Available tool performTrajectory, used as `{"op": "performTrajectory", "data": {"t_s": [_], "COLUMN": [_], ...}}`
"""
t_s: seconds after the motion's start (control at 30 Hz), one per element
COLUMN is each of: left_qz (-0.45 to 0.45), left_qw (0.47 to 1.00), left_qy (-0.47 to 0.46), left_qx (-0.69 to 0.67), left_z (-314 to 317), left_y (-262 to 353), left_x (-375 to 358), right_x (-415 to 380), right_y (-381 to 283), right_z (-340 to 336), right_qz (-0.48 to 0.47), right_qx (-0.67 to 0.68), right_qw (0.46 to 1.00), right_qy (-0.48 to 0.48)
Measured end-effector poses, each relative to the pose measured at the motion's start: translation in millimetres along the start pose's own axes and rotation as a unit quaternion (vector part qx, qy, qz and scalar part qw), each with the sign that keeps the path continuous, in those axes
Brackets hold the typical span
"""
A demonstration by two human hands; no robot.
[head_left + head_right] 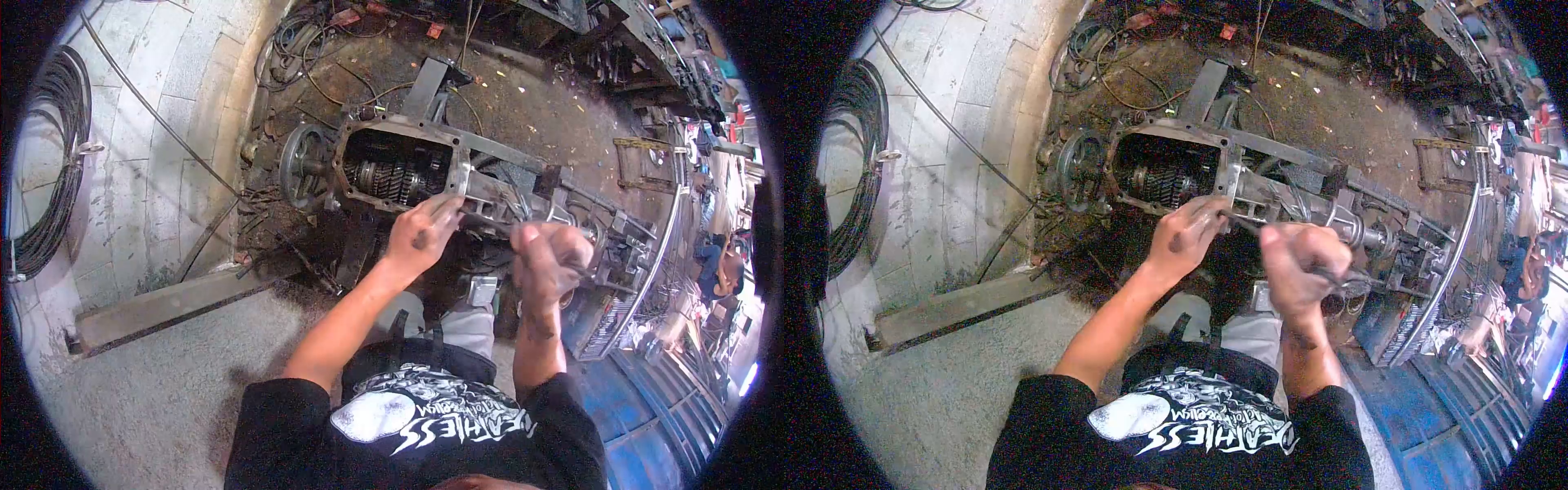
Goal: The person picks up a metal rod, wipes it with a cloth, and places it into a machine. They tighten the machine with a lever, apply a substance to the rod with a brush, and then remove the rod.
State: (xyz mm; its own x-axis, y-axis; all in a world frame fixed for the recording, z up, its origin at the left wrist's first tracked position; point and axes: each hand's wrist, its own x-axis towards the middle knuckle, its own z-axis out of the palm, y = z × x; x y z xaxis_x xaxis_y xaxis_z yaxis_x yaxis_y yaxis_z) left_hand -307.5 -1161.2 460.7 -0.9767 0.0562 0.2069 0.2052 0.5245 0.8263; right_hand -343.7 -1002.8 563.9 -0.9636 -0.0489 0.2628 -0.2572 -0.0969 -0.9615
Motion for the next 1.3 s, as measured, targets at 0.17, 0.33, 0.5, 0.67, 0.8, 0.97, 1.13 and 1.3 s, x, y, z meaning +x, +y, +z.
{"op": "performTrajectory", "data": {"t_s": [0.17, 0.33, 0.5, 0.67, 0.8, 0.97, 1.13, 1.3], "left_qz": [-0.041, -0.149, -0.197, -0.247, -0.231, -0.384, -0.388, -0.367], "left_qw": [0.995, 0.987, 0.970, 0.936, 0.938, 0.845, 0.822, 0.826], "left_qy": [0.094, 0.021, -0.102, -0.155, -0.126, -0.066, 0.008, 0.036], "left_qx": [0.009, -0.059, -0.104, -0.196, -0.227, -0.365, -0.416, -0.427], "left_z": [-20.8, -5.1, 51.1, 112.3, 143.2, 167.1, 173.4, 174.6], "left_y": [-6.9, -13.3, -20.4, -19.3, -13.6, 1.7, 29.6, 47.9], "left_x": [-39.9, -99.9, -125.8, -131.0, -116.7, -99.7, -78.5, -67.5], "right_x": [-0.8, -2.3, -11.5, -49.7, -70.2, -76.2, -62.9, -64.7], "right_y": [11.0, 5.2, -47.5, -87.3, -81.9, -72.1, -53.1, -49.8], "right_z": [5.0, -6.8, -51.1, -111.7, -118.4, -132.0, -139.5, -130.7], "right_qz": [-0.101, -0.056, -0.111, -0.162, -0.130, -0.149, -0.153, -0.164], "right_qx": [-0.086, -0.037, -0.061, 0.045, -0.076, -0.108, -0.094, -0.049], "right_qw": [0.991, 0.997, 0.977, 0.982, 0.985, 0.982, 0.983, 0.985], "right_qy": [-0.025, -0.024, 0.171, 0.090, 0.086, 0.029, -0.026, -0.037]}}
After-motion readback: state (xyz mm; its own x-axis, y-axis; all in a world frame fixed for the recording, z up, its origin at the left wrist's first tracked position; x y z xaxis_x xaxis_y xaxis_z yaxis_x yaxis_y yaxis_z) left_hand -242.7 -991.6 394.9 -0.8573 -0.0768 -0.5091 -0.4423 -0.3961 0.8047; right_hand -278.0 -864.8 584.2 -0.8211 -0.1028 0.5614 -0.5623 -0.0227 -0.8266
